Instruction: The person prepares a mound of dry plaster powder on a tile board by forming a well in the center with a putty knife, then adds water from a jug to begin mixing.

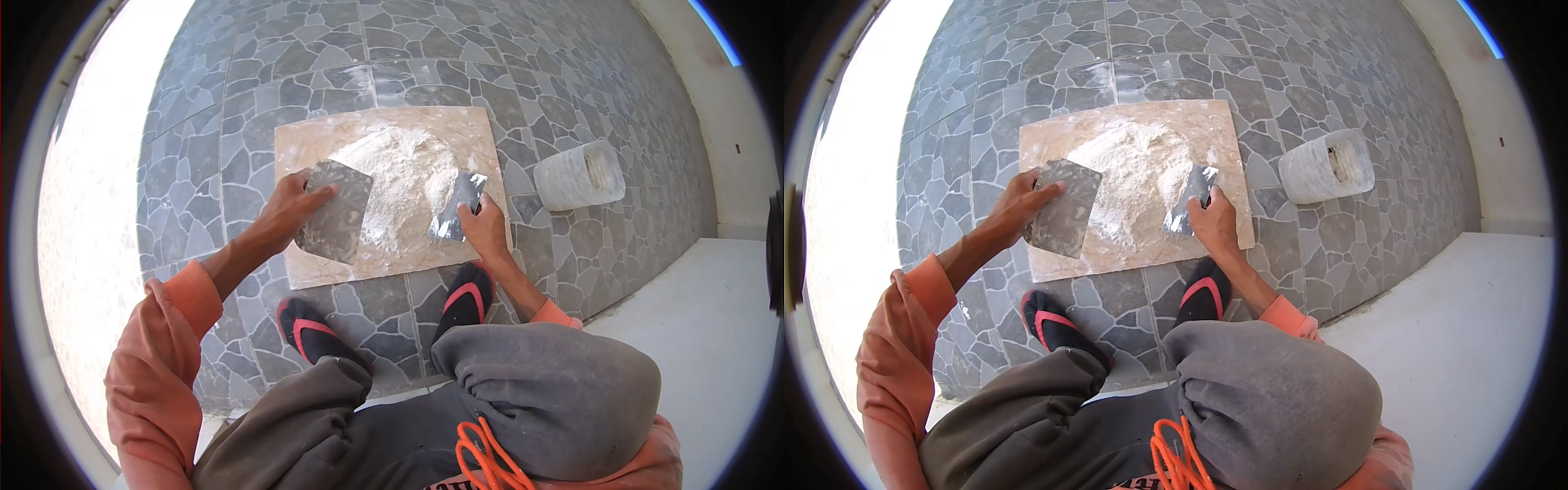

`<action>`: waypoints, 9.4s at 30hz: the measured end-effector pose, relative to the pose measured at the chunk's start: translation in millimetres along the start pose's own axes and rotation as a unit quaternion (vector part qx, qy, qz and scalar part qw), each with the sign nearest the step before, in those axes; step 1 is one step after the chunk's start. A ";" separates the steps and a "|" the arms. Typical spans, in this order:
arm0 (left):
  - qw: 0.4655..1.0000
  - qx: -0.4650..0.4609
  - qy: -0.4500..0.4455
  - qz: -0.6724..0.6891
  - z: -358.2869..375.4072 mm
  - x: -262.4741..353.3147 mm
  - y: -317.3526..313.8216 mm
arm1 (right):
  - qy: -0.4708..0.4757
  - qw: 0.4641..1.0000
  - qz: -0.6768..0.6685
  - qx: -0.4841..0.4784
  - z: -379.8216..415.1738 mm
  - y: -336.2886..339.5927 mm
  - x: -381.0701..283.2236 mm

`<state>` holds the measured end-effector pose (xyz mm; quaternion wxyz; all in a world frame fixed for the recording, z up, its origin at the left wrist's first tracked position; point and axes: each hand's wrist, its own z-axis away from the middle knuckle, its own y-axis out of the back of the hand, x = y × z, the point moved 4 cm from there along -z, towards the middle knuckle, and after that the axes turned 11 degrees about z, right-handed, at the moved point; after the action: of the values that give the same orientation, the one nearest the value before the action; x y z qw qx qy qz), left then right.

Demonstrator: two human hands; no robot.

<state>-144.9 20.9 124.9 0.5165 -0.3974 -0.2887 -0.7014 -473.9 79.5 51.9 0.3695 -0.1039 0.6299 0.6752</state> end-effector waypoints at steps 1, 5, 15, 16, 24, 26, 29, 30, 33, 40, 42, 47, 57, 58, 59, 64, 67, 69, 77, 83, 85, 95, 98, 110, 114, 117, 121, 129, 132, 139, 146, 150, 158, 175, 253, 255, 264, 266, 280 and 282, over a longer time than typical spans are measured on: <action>1.000 0.003 -0.013 -0.009 -1.8 1.1 -1.7 | 0.008 1.000 0.011 -0.012 0.6 0.9 -11.9; 0.992 0.023 -0.076 -0.097 -12.8 10.2 -17.0 | 0.038 0.998 0.041 -0.030 0.6 0.4 -46.4; 0.946 0.021 -0.216 -0.243 -48.5 28.5 -94.5 | 0.060 0.995 -0.017 -0.072 -9.9 -8.2 -80.5; 0.943 0.028 -0.226 -0.244 -49.5 29.6 -98.3 | 0.056 0.996 -0.016 -0.074 -10.6 -7.5 -80.5; 0.911 0.019 -0.259 -0.321 -62.5 28.0 -98.4 | -0.062 0.989 -0.105 -0.089 15.5 28.1 -49.7; 0.917 0.024 -0.244 -0.316 -65.9 32.2 -88.8 | -0.119 0.976 -0.166 -0.077 19.8 23.0 -6.8; 0.911 0.050 -0.253 -0.322 -68.3 40.9 -73.1 | -0.200 0.938 -0.275 -0.075 32.3 7.1 57.3; 0.911 0.048 -0.254 -0.322 -69.5 42.6 -67.3 | -0.231 0.927 -0.281 -0.088 39.1 6.8 65.6; 0.912 0.071 -0.285 -0.287 -66.2 45.1 -55.3 | -0.254 0.914 -0.299 -0.104 52.1 -0.4 75.0; 0.922 0.066 -0.262 -0.277 -59.7 44.3 -45.1 | -0.280 0.876 -0.368 -0.137 69.3 -53.1 72.4; 0.922 0.050 -0.264 -0.279 -53.6 45.9 -46.3 | -0.304 0.807 -0.480 -0.163 75.9 -60.4 62.2; 0.908 -0.020 -0.294 -0.299 -44.9 46.9 -60.0 | -0.277 0.766 -0.551 -0.184 78.9 -60.8 39.2; 0.871 -0.134 -0.335 -0.333 -35.7 25.7 -107.6 | -0.226 0.832 -0.478 -0.167 61.4 -44.9 -18.4; 0.871 -0.139 -0.342 -0.324 -36.6 23.2 -110.1 | -0.212 0.831 -0.483 -0.175 56.0 -44.5 -23.7; 0.873 -0.140 -0.337 -0.324 -36.8 22.7 -112.8 | -0.207 0.836 -0.474 -0.184 50.8 -44.4 -27.4; 0.868 -0.115 -0.333 -0.350 -42.4 19.5 -117.5 | -0.158 0.861 -0.430 -0.219 32.6 -40.5 -53.1; 0.863 -0.092 -0.331 -0.371 -49.4 20.8 -111.6 | -0.148 0.874 -0.405 -0.224 34.2 -30.7 -57.9; 0.859 -0.079 -0.327 -0.385 -53.3 22.8 -103.4 | -0.163 0.865 -0.420 -0.219 41.6 -22.5 -56.6; 0.860 -0.003 -0.316 -0.401 -60.1 56.3 -54.3 | -0.308 0.804 -0.441 -0.253 107.2 -42.4 35.4; 0.851 0.013 -0.353 -0.389 -56.4 64.0 -39.5 | -0.359 0.725 -0.530 -0.254 118.1 -89.5 44.0; 0.857 0.010 -0.342 -0.386 -54.8 66.4 -37.2 | -0.346 0.707 -0.565 -0.247 116.4 -106.4 34.3; 0.857 -0.010 -0.365 -0.364 -46.1 76.5 -32.3 | -0.322 0.662 -0.640 -0.220 107.3 -111.9 -8.1; 0.869 -0.028 -0.338 -0.360 -45.7 74.2 -32.0 | -0.307 0.676 -0.631 -0.224 103.5 -98.1 -27.6; 0.863 -0.076 -0.339 -0.367 -38.6 69.7 -41.2 | -0.254 0.715 -0.605 -0.243 83.5 -74.4 -65.0; 0.864 -0.129 -0.299 -0.384 -33.0 62.6 -65.4 | -0.214 0.743 -0.583 -0.251 66.4 -65.6 -79.6; 0.851 -0.162 -0.323 -0.382 -36.4 45.7 -80.9 | -0.200 0.762 -0.552 -0.272 53.9 -60.0 -87.6; 0.853 -0.148 -0.314 -0.389 -46.1 29.1 -90.5 | -0.191 0.772 -0.523 -0.307 41.6 -60.1 -89.0; 0.893 -0.041 -0.278 -0.351 -63.9 39.1 -57.8 | -0.051 0.951 -0.181 -0.243 19.3 -1.4 -78.5; 0.907 0.010 -0.259 -0.332 -71.0 40.5 -32.0 | 0.047 0.984 0.032 -0.168 -4.2 26.0 -62.2; 0.925 0.055 -0.228 -0.300 -69.4 43.7 5.2 | 0.240 0.924 0.273 -0.115 -10.3 51.0 -95.7; 0.929 0.054 -0.207 -0.302 -57.9 42.3 11.7 | 0.423 0.795 0.427 -0.078 19.8 -27.6 -94.8; 0.925 0.071 -0.234 -0.291 -54.9 37.9 17.6 | 0.394 0.817 0.419 -0.043 25.7 -3.5 -115.2; 0.933 0.057 -0.226 -0.276 -53.5 35.1 14.4 | 0.432 0.794 0.428 0.005 18.9 -7.3 -107.7; 0.932 0.036 -0.199 -0.302 -59.2 35.2 9.8 | 0.281 0.902 0.286 -0.159 -23.0 -7.8 -125.4; 0.925 0.054 -0.213 -0.310 -56.5 33.0 7.7 | 0.136 0.961 0.223 -0.092 -30.9 72.8 -31.4; 0.921 0.057 -0.225 -0.312 -58.9 28.8 7.4 | 0.063 0.977 0.180 -0.091 -25.8 66.0 6.4; 0.896 0.047 -0.268 -0.350 -58.9 41.8 -3.7 | 0.068 0.984 0.157 0.055 -5.3 88.8 73.8; 0.909 0.037 -0.224 -0.349 -56.7 44.9 -4.6 | 0.082 0.956 0.192 0.206 -3.9 144.2 49.4; 0.885 0.062 -0.280 -0.366 -32.9 38.1 23.3 | 0.122 0.861 0.483 -0.102 -82.4 269.1 119.7; 0.879 0.076 -0.295 -0.368 -29.0 35.3 29.7 | 0.100 0.882 0.447 -0.106 -74.3 255.4 106.9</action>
<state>-129.5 -29.1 139.9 0.1410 -0.4106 -0.6051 -0.6674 -734.3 66.9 171.0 -0.0506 0.0830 0.5674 0.8177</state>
